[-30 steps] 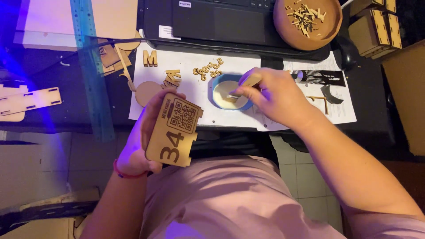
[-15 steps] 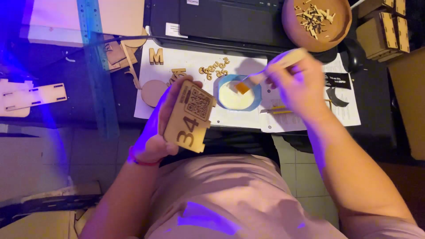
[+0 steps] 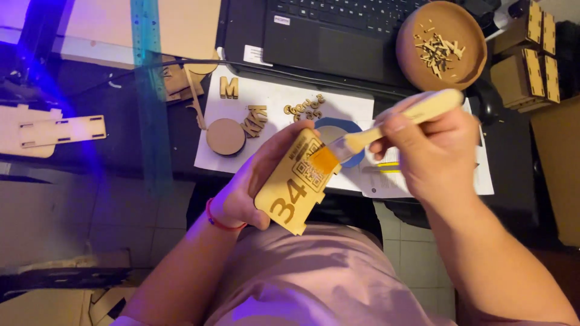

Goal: Applying glue to the back of laser-cut wooden pieces using a paintbrush in a workshop setting.

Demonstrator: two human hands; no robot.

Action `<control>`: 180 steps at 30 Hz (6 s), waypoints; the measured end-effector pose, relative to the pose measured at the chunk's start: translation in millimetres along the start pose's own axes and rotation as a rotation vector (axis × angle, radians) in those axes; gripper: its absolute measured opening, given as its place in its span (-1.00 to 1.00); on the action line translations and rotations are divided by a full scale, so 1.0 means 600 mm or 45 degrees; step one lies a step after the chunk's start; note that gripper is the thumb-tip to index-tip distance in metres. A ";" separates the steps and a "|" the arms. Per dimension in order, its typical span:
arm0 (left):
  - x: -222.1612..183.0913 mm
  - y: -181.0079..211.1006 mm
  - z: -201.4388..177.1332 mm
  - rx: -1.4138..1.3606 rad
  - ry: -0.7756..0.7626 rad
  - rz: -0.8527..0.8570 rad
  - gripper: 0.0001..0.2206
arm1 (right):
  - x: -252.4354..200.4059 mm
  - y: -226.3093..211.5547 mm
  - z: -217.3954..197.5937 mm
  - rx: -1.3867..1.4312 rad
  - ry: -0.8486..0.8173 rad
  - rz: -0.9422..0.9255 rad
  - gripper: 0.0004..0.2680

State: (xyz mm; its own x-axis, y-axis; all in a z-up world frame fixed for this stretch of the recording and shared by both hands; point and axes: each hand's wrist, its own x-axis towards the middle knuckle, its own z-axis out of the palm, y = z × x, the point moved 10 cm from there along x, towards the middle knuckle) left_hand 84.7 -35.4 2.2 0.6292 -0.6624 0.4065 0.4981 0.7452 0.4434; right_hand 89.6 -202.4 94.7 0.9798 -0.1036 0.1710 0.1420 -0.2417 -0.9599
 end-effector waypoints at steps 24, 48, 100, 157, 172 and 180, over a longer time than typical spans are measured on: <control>-0.011 0.019 0.046 -0.136 -0.144 -0.095 0.14 | -0.031 -0.050 -0.038 -0.136 0.297 -0.086 -0.95; -0.002 0.010 0.081 -0.119 -0.323 -0.124 0.11 | -0.083 -0.075 -0.003 0.087 0.104 -0.099 -0.84; 0.010 -0.004 0.119 0.527 -0.317 -0.007 0.11 | -0.226 -0.182 0.049 -0.847 -0.237 -0.917 -0.81; 0.008 -0.026 0.095 -0.215 -0.142 -0.106 0.18 | -0.228 -0.152 -0.058 -0.821 -0.540 -1.022 -0.80; 0.020 -0.006 0.105 0.213 -0.155 0.069 0.03 | -0.231 -0.125 -0.032 -0.761 -0.205 -0.903 -0.85; 0.024 -0.001 0.099 0.502 -0.153 0.087 -0.01 | -0.235 -0.141 -0.018 -0.704 -0.347 -0.542 -0.89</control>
State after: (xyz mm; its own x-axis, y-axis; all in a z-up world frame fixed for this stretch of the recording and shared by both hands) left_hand 58.1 -49.8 55.3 0.5673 -0.6340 0.5256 0.1764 0.7170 0.6744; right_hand -62.1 -177.7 154.1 0.8662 0.3327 0.3728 0.4959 -0.6643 -0.5592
